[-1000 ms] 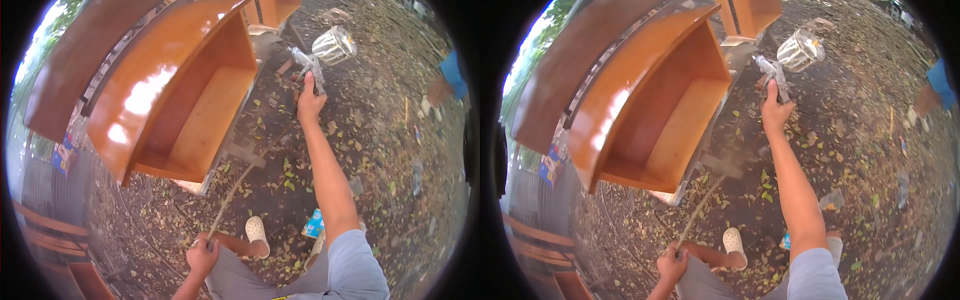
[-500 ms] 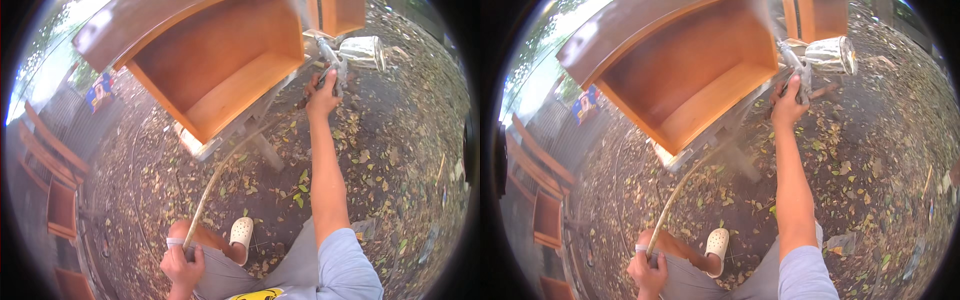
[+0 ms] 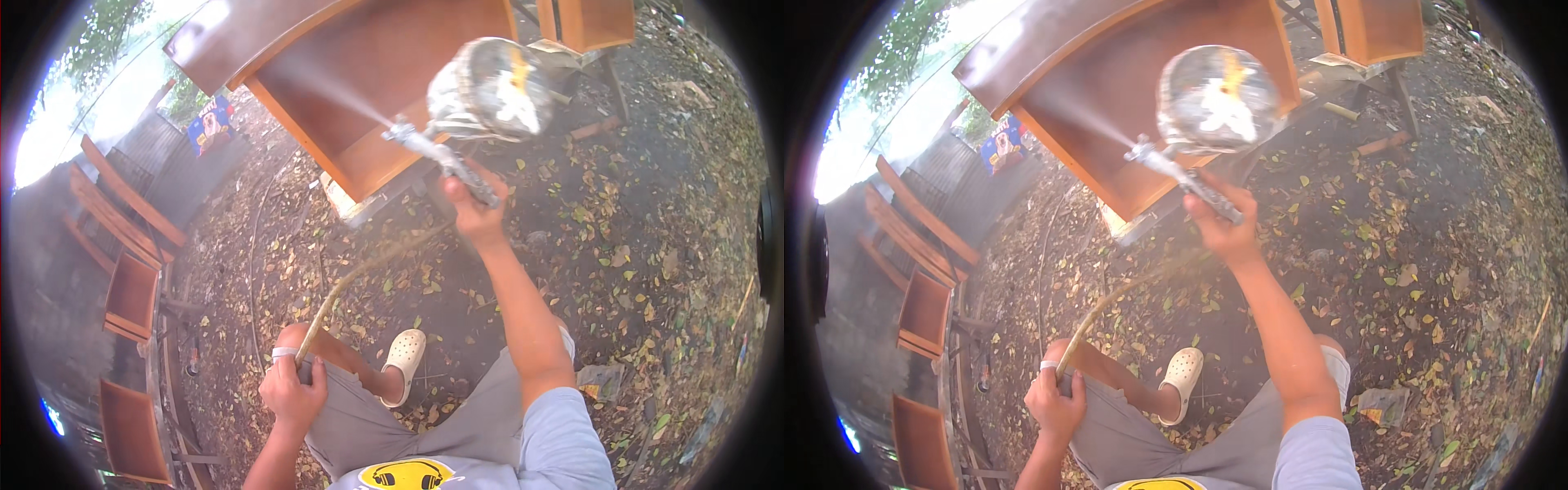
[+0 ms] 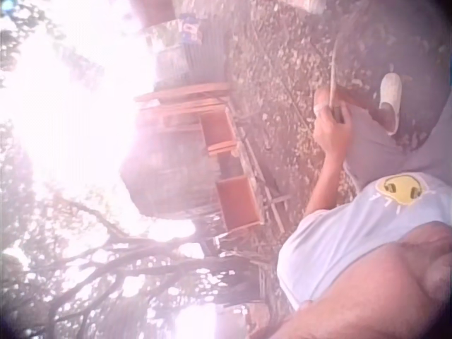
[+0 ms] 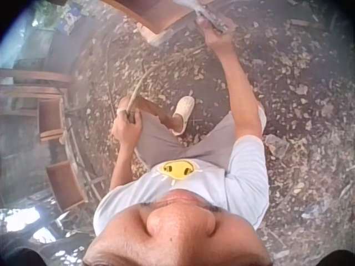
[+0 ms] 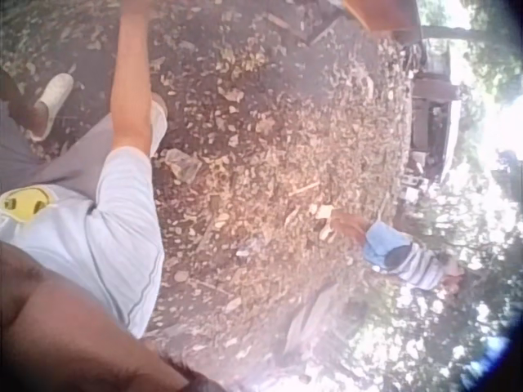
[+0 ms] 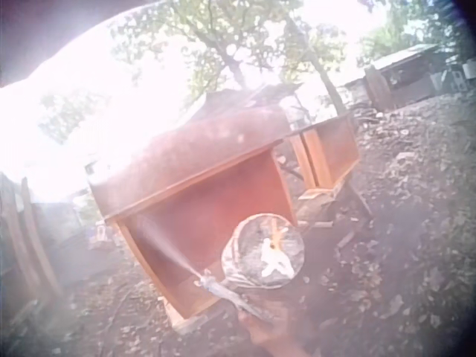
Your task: Spray varnishing wooden furniture outdoors in a workshop area.
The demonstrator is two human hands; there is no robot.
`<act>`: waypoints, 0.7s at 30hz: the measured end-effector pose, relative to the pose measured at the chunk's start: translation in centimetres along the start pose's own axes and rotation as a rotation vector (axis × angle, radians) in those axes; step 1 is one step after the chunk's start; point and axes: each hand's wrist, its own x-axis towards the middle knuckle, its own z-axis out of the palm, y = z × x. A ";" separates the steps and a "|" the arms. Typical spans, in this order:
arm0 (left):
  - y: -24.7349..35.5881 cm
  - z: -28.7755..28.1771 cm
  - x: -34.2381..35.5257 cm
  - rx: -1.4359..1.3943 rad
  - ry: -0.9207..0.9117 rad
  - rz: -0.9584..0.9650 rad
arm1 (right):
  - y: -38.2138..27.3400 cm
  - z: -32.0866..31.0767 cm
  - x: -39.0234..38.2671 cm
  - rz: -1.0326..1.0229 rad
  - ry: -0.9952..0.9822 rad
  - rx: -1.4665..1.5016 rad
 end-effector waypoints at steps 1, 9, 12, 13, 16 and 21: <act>0.2 -0.1 0.0 0.007 -0.001 -0.002 | -0.2 0.2 0.2 -0.003 0.001 0.001; 0.8 0.4 0.1 0.025 0.038 0.013 | 4.5 1.4 7.8 0.107 0.271 -0.043; 1.0 0.9 0.4 -0.014 0.035 0.007 | 5.4 0.0 11.9 0.021 0.489 -0.114; 1.1 1.3 0.6 -0.044 0.031 0.005 | 5.4 -0.6 12.9 0.006 0.483 -0.119; 1.7 1.9 1.7 -0.091 0.043 0.022 | 5.3 -2.0 16.0 -0.037 0.595 -0.249; 2.3 4.2 4.3 -0.202 0.072 0.051 | 7.9 -4.8 18.1 0.006 0.913 -0.595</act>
